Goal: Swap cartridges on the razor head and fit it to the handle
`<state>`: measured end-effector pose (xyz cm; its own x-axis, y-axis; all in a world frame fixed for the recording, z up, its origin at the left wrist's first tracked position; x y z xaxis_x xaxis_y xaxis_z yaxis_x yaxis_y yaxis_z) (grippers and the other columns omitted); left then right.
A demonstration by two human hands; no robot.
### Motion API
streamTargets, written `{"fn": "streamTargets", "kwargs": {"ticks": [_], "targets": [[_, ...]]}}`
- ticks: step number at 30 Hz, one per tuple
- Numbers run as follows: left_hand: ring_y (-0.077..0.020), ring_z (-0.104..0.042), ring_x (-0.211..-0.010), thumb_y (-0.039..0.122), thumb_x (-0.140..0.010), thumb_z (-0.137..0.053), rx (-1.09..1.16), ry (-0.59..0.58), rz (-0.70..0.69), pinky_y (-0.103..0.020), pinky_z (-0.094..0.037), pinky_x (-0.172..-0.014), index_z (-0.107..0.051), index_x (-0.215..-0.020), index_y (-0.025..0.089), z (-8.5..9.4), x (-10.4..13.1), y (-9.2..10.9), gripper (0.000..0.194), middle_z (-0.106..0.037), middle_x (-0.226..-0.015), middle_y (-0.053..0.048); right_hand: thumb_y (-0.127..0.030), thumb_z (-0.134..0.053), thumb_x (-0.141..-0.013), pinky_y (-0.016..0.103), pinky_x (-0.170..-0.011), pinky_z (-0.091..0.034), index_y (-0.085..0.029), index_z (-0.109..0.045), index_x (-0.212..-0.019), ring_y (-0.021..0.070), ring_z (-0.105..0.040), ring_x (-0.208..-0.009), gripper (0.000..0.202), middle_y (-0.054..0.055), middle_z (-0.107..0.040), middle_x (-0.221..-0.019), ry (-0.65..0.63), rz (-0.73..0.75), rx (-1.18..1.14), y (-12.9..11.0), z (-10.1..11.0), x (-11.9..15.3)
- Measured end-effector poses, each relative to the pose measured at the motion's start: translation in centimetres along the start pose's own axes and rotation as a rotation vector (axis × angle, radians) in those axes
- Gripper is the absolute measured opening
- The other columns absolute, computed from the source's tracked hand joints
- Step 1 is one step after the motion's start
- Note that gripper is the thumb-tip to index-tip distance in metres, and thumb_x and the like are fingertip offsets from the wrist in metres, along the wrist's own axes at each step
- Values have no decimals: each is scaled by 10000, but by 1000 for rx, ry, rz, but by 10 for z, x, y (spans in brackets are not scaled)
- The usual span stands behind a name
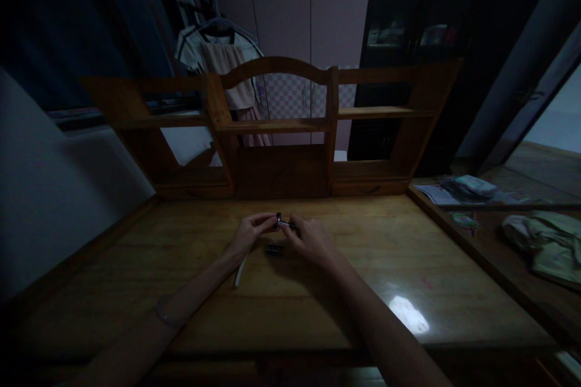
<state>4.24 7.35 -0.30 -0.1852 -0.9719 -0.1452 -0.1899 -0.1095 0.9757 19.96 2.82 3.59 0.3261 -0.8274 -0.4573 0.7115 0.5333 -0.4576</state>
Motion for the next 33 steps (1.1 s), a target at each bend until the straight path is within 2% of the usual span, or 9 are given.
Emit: {"fn": "streamTargets", "kwargs": {"ticks": [9,20,28,33], "targets": [[-222,-656,-889,354,-682,-756,8,-22,-3,-367,-525,-859,-720,-965,109,-4,2,2,376,-704,-992,-119,-475,-445,-930,239,-552,-296,-198,-611,-808,144,-549,-572,346,27,-616,-659,53,0,8,-3,9,2],[-221,-664,-872,389,-667,-761,19,-30,16,-373,-513,-868,-727,-939,118,-7,5,2,385,-707,-981,-117,-496,-475,-898,245,-548,-311,-188,-664,-737,154,-549,-560,395,42,-633,-634,73,-36,-30,0,8,-1],[-201,-663,-847,388,-659,-764,40,26,40,-363,-523,-850,-712,-936,111,-3,2,-7,395,-704,-979,-109,-481,-468,-913,245,-546,-295,-203,-644,-784,164,-577,-593,354,45,-652,-676,82,-61,30,2,2,0],[-206,-666,-860,371,-684,-744,-38,69,-42,-345,-536,-828,-703,-932,116,-3,3,-2,359,-708,-946,-96,-481,-473,-915,252,-551,-291,-208,-635,-789,172,-589,-605,342,44,-652,-680,77,-60,54,1,1,1]]}}
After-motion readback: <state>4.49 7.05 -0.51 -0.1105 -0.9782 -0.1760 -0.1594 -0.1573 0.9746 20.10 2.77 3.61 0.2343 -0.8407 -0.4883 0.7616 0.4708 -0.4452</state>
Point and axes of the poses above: each hand's wrist, its own x-axis away from the middle knuckle, its own z-axis out of the back of the hand, y = z × x, the point moved 6 cm from there along -x, towards the middle knuckle
